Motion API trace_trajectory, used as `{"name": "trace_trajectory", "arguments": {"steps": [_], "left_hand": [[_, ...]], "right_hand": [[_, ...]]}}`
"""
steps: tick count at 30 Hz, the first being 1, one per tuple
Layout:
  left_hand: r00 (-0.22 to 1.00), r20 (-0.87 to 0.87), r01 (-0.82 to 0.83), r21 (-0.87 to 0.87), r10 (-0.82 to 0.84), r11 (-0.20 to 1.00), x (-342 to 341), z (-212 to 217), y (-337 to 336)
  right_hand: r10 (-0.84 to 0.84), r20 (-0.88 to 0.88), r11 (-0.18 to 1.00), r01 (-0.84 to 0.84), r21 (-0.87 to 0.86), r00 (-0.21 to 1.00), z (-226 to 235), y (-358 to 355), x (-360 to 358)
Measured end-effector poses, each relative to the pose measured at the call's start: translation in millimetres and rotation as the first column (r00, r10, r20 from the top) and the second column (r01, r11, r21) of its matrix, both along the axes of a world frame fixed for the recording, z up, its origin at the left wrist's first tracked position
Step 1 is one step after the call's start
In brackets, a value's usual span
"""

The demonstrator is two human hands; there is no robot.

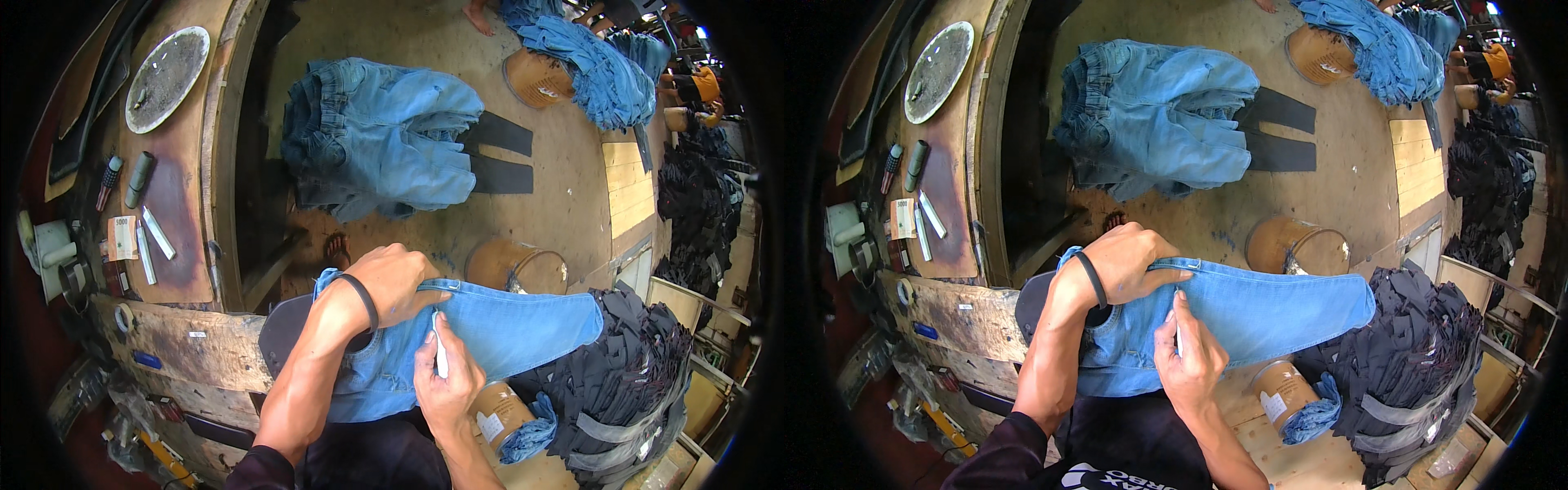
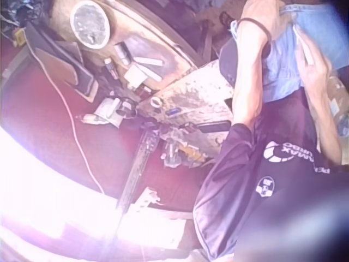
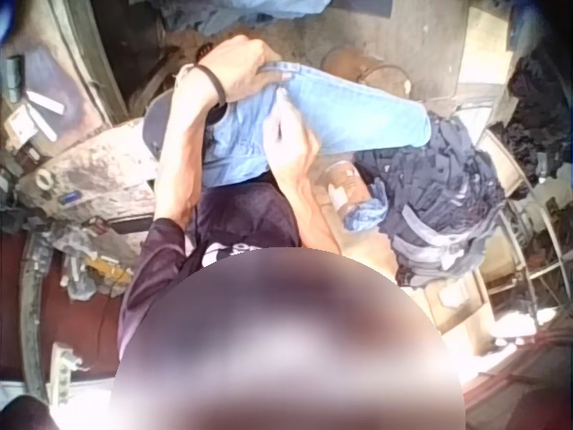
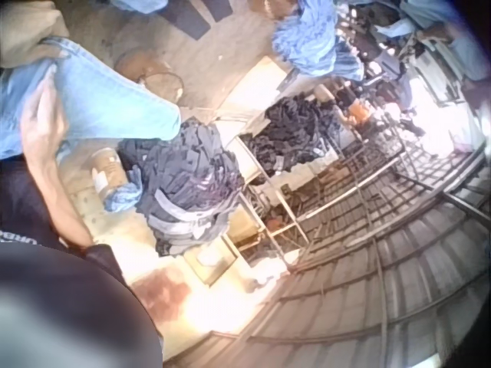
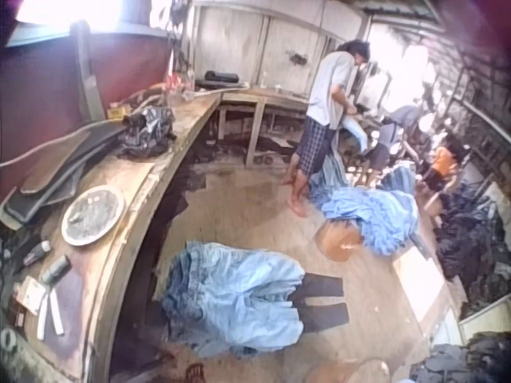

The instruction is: The person uses a white marker to draw lines on a pair of light blue jeans laid on a workbench. They repeatedly rub the marked areas with the marker to create distressed patterns, then fold and stack the jeans with others.

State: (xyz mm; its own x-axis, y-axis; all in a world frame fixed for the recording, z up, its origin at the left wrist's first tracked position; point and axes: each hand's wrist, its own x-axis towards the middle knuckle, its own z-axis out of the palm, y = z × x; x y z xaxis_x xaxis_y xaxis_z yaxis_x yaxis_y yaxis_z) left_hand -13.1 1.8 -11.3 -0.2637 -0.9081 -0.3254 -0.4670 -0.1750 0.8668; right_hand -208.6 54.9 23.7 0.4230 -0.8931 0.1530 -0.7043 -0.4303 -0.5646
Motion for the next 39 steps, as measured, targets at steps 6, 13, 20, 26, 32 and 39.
{"name": "trace_trajectory", "arguments": {"steps": [6,13,20,26,32,39], "left_hand": [[1.000,0.005,-0.023,-0.024,0.023,0.999,-0.4,-1.1,0.5],[1.000,0.000,-0.019,-0.008,0.019,1.000,0.3,2.4,0.4],[0.999,0.041,0.011,0.010,-0.011,1.000,-1.0,-1.2,0.1],[0.998,0.057,0.008,0.020,-0.009,1.000,-1.5,-2.3,0.3],[0.998,0.062,0.014,0.019,-0.015,1.000,-1.1,-1.0,-0.9],[0.999,0.046,-0.001,0.022,0.000,1.000,-0.5,-1.1,-1.0]], "right_hand": [[-0.007,0.004,1.000,0.007,-0.007,1.000,1.4,1.1,-1.1],[-0.019,-0.009,1.000,0.019,0.019,1.000,3.8,0.7,0.0],[-0.049,-0.054,0.996,0.053,0.073,0.997,4.2,-0.3,0.5],[-0.069,-0.048,0.995,0.073,0.074,0.996,5.8,0.6,-0.8],[-0.081,-0.038,0.992,0.084,0.098,0.996,8.3,2.4,-1.6],[-0.045,-0.016,0.999,0.045,0.030,0.999,6.1,1.1,-1.8]]}}
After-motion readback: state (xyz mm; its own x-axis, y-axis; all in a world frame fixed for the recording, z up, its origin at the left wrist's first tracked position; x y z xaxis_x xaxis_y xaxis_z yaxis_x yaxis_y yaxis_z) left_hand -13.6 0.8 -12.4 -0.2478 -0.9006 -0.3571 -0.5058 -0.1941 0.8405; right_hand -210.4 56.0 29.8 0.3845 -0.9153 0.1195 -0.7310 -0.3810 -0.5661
